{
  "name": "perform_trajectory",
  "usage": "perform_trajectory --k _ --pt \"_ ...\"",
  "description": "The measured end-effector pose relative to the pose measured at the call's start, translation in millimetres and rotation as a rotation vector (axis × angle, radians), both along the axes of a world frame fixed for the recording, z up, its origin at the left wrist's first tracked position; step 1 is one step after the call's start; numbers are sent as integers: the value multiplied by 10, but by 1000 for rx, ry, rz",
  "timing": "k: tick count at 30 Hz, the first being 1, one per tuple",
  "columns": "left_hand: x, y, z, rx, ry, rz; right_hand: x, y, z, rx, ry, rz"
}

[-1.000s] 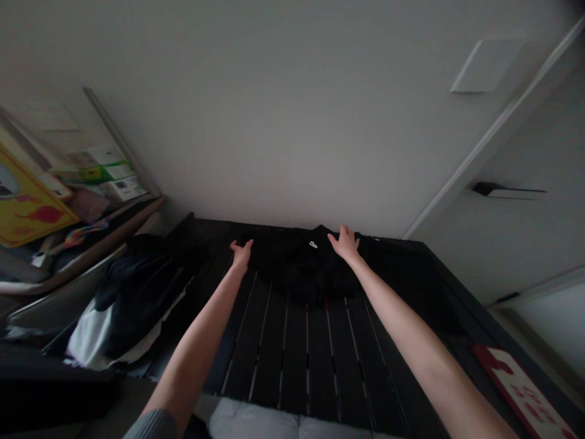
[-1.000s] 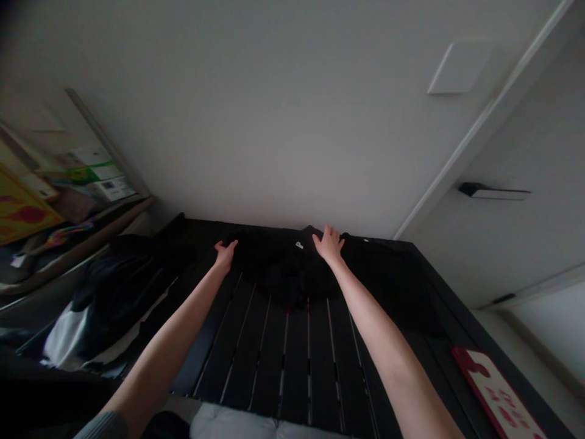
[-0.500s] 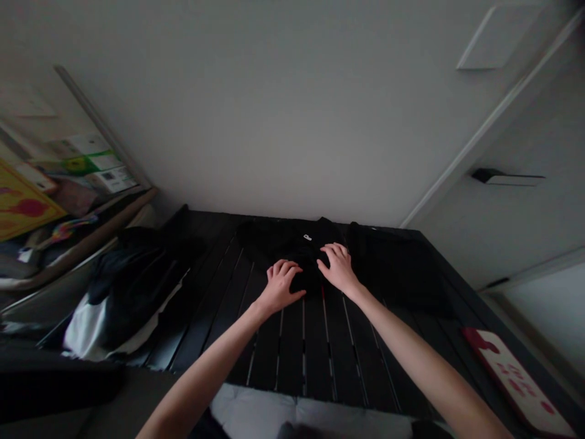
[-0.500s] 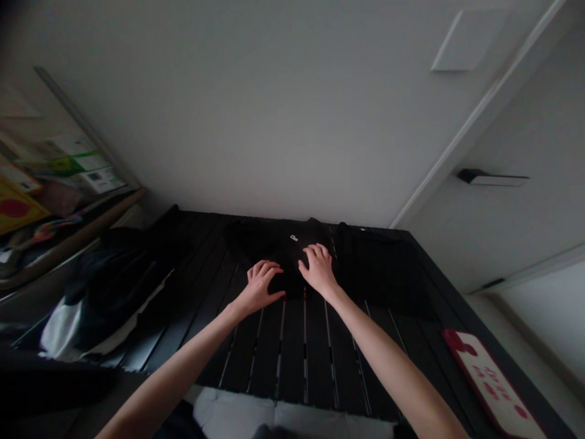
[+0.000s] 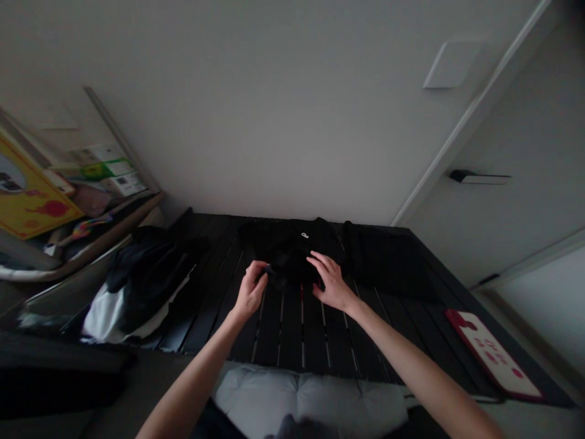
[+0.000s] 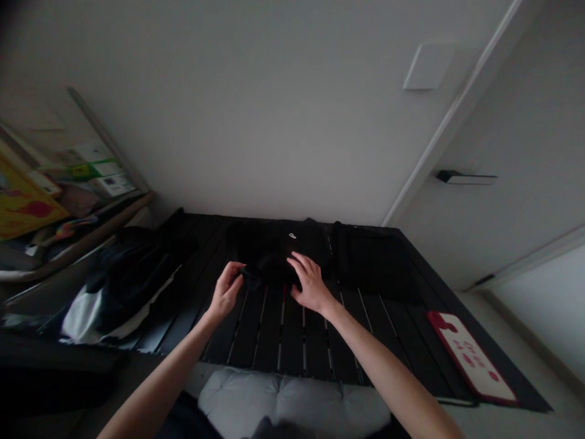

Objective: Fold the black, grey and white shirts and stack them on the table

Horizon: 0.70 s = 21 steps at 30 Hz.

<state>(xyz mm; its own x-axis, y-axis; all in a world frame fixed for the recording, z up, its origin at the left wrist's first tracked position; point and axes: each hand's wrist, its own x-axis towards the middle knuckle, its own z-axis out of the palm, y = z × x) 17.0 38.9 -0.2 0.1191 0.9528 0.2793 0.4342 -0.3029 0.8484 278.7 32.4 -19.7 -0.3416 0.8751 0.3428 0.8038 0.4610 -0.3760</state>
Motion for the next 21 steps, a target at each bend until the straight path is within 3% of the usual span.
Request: perform_trajectory --k 3,8,11,13,16,21 --pt "-303 -144 21 40 -261 122 -231 -143 -122 -66 -96 99" --pt "-723 -240 148 98 -641 173 -455 -50 -457 -53 -126 -145" --pt "-940 -248 176 123 -711 211 -428 55 -501 -43 -182 -167" --pt "-1053 -258 145 136 -692 236 -370 54 -412 11 -210 -165" --pt "-1149 -294 55 81 -588 223 -236 -85 -100 127 -211 -176" --pt "-1112 -351 -34 -181 -204 -52 54 -488 505 223 -430 -106"
